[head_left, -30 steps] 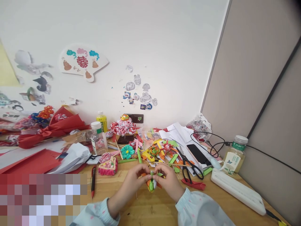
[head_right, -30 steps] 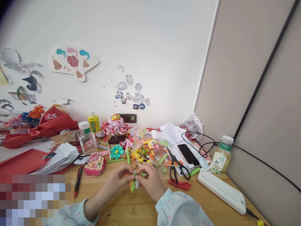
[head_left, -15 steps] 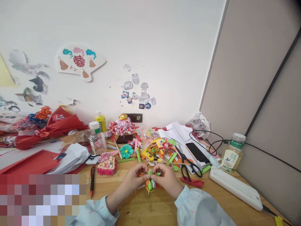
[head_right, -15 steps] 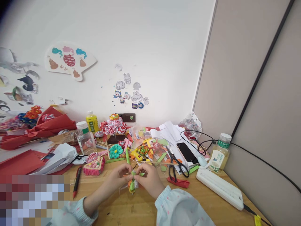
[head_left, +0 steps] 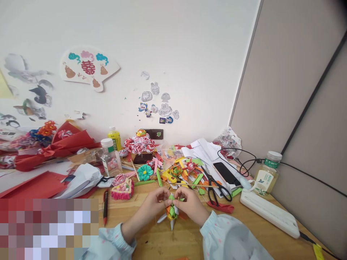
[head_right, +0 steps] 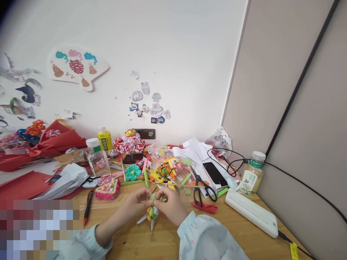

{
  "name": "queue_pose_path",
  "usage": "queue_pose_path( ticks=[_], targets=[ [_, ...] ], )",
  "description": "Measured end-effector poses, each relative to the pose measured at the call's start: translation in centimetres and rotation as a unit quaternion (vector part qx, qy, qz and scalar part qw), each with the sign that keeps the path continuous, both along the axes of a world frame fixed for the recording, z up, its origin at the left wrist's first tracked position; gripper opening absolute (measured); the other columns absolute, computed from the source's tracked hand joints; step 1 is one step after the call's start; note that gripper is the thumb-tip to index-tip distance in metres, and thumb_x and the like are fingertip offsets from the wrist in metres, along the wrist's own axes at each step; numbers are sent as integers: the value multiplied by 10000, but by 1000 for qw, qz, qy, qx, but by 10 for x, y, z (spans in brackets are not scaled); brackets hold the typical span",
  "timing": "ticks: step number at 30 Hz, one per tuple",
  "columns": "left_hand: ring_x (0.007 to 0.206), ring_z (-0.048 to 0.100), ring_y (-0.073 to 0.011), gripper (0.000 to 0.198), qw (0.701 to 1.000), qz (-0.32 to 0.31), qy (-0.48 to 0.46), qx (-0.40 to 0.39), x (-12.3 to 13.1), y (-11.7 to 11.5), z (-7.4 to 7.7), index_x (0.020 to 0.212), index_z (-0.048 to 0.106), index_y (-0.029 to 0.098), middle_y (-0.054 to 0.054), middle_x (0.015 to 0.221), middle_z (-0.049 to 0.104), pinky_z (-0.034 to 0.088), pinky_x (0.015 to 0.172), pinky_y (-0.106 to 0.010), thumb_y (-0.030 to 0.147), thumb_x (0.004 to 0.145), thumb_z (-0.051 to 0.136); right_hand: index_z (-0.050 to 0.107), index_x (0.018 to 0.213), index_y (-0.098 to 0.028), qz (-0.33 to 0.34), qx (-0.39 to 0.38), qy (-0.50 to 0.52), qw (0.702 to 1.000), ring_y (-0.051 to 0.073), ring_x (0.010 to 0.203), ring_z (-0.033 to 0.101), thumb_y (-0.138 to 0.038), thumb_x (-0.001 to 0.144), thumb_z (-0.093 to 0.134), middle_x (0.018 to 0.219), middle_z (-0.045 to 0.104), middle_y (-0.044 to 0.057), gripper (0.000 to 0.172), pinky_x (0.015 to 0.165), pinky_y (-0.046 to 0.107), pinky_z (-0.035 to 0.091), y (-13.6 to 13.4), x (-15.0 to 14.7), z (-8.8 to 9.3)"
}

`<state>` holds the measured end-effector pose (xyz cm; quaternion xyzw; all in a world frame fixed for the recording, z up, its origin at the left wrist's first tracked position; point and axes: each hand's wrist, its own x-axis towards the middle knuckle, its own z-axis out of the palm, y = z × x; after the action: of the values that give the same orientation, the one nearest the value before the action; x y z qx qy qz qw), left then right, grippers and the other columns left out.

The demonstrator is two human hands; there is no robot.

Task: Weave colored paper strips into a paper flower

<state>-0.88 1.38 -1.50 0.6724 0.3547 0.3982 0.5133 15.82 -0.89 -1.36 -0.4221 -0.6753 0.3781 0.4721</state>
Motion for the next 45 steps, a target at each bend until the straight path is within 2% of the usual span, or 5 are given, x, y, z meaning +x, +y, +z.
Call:
queue_pose_path(
  ticks=[8, 27, 33, 40, 45],
  targets=[
    [604, 517, -132, 197, 999, 18, 30, 8, 0, 2, -7, 688, 539, 156, 29, 629, 551, 397, 573, -236, 284, 650, 685, 551, 735, -168, 12, -30, 10, 999, 171, 717, 552, -152, 656, 594, 738, 579, 3, 91, 646, 265, 410, 3, -1, -4],
    [570, 501, -121, 153, 993, 69, 90, 36, 0, 2, -3, 576, 507, 166, 42, 570, 543, 379, 537, -221, 204, 630, 645, 527, 618, -167, -16, -46, 46, 998, 142, 611, 505, -130, 625, 622, 619, 535, -22, 103, 575, 247, 375, 7, -4, -8],
    [591, 545, -136, 146, 993, 68, 97, 13, -2, 6, -1, 608, 543, 157, 25, 591, 579, 420, 569, -244, 257, 620, 648, 598, 743, -171, 51, -51, 39, 997, 162, 727, 577, -143, 643, 627, 739, 616, 2, 107, 679, 268, 426, 8, 3, -6],
    [587, 576, -142, 103, 990, 18, 138, -12, -6, 4, 11, 663, 616, 146, 17, 609, 638, 439, 574, -249, 220, 596, 637, 613, 735, -163, 27, -43, 24, 998, 160, 709, 584, -145, 647, 627, 731, 623, 8, 91, 649, 257, 435, 6, 0, -4],
    [575, 566, -139, 75, 985, 24, 170, 5, -6, 1, 14, 646, 607, 152, 28, 586, 625, 416, 543, -233, 213, 604, 615, 621, 709, -157, 10, -27, -12, 1000, 138, 661, 559, -106, 648, 633, 686, 610, -6, 81, 596, 227, 406, 3, -1, -3]
  ],
)
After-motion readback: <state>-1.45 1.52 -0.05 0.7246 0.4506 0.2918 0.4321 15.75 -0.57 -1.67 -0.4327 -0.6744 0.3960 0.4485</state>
